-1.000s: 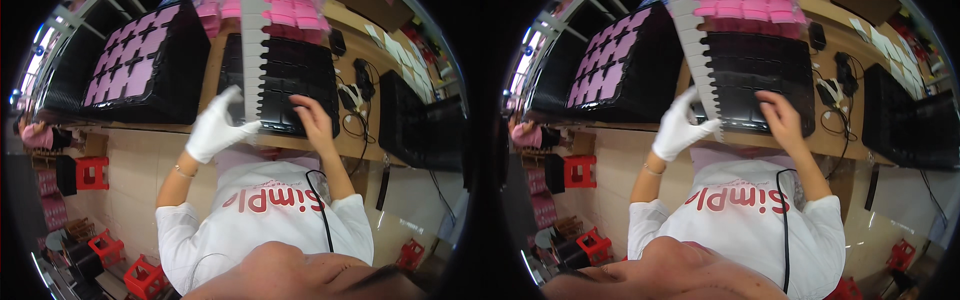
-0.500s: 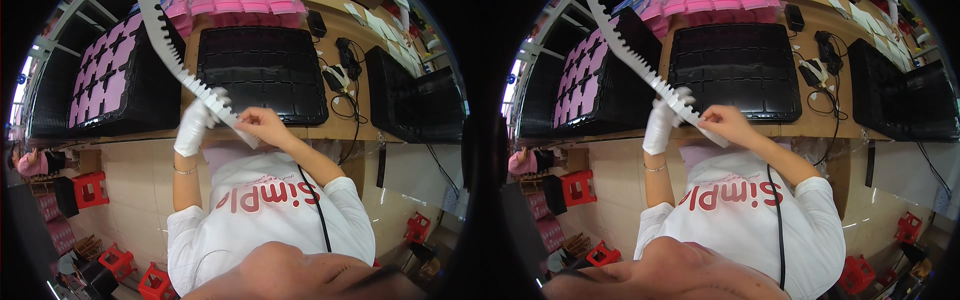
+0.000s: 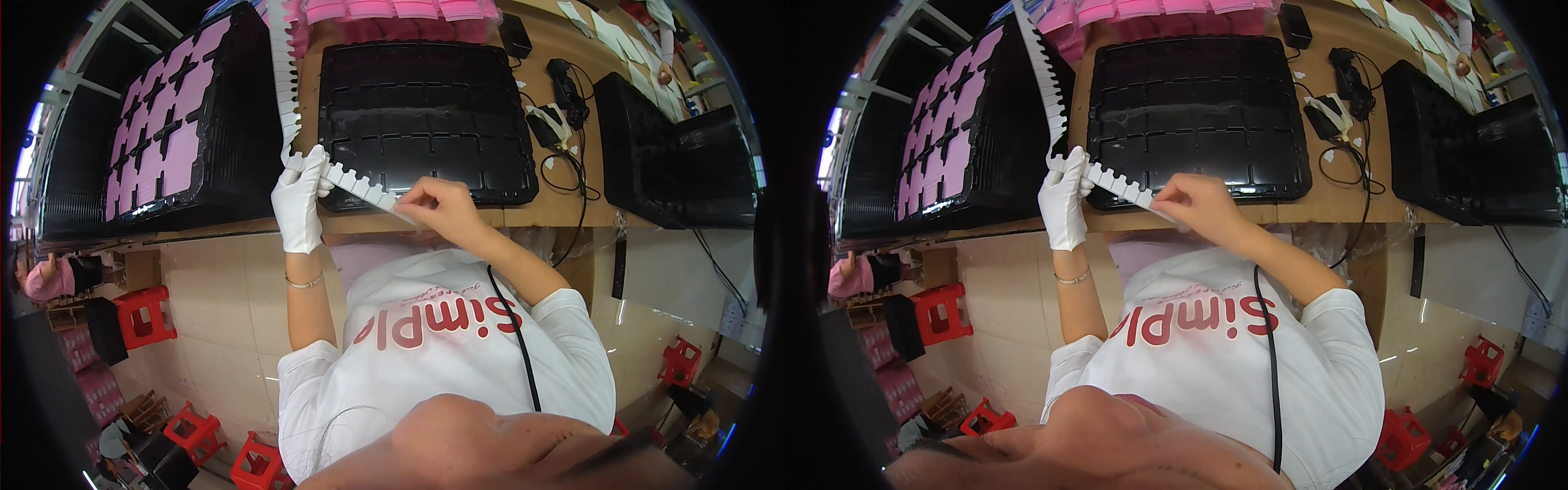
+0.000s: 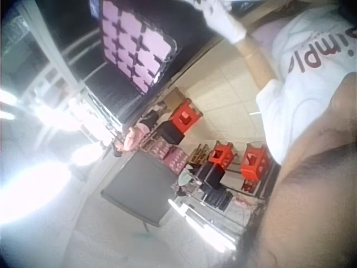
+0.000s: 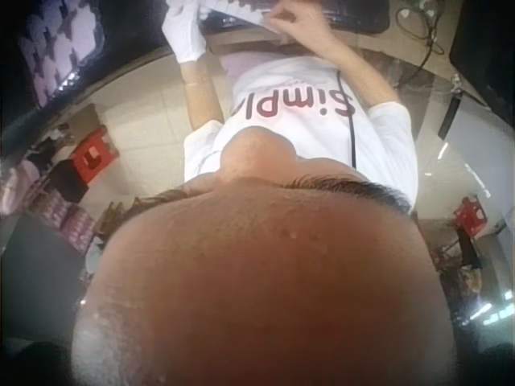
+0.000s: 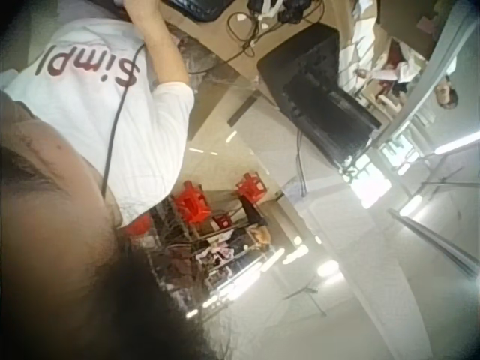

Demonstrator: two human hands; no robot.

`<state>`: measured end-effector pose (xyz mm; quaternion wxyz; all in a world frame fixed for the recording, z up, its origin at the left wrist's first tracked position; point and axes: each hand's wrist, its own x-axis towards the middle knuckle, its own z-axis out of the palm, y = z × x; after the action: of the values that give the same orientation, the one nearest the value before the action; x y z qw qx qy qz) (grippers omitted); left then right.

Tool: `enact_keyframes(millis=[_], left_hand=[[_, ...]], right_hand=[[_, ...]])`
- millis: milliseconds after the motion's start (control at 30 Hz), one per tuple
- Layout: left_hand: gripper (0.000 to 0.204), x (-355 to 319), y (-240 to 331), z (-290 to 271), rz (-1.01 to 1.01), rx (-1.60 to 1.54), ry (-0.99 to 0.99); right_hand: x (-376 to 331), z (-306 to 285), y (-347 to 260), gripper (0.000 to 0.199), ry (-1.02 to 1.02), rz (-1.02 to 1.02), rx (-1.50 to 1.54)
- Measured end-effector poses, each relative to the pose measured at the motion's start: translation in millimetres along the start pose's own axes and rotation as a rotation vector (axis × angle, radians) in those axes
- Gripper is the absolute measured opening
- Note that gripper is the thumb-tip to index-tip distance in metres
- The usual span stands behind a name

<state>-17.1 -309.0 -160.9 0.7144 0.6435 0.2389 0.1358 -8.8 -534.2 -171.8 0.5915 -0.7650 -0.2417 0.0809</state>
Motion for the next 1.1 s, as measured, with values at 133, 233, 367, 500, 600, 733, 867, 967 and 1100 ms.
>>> enact_keyframes(millis=[133,233,367,500,600,733,867,967,1100], left_hand=[[0.022,11.1,-9.6,-1.9,0.019,-0.013,0.050],[0.024,24.3,-20.6,-13.7,-0.027,-0.002,-0.010],[0.018,18.6,-13.0,-6.3,-0.036,0.039,-0.089],[0.019,21.3,-12.5,0.2,-0.075,0.047,-0.102],[0.032,25.5,-13.3,-5.9,-0.146,0.053,-0.135],[0.039,26.5,-11.7,-10.7,-0.169,0.101,-0.156],[0.038,26.9,-12.5,-9.1,-0.168,0.088,-0.162],[0.037,27.2,-7.9,-6.9,-0.155,0.114,-0.190],[0.035,29.0,-16.3,-9.6,-0.134,0.083,-0.130]], right_hand=[[15.7,-4.1,-6.6,0.010,0.045,-0.606,-0.268],[73.7,-23.1,-9.7,0.012,-0.096,-0.617,-0.126],[222.1,-28.8,45.5,0.013,-0.091,-0.164,-0.075],[305.0,-23.4,95.4,0.018,-0.081,-0.025,-0.457],[321.2,-15.6,102.1,0.018,-0.077,0.011,-0.709],[323.0,-5.4,97.6,0.017,-0.053,-0.017,-0.810],[321.1,-3.2,101.6,0.017,-0.011,-0.015,-0.813],[306.4,-4.3,93.2,0.016,-0.168,-0.069,-0.642],[255.1,-11.4,81.7,0.014,-0.154,0.042,-0.031]])
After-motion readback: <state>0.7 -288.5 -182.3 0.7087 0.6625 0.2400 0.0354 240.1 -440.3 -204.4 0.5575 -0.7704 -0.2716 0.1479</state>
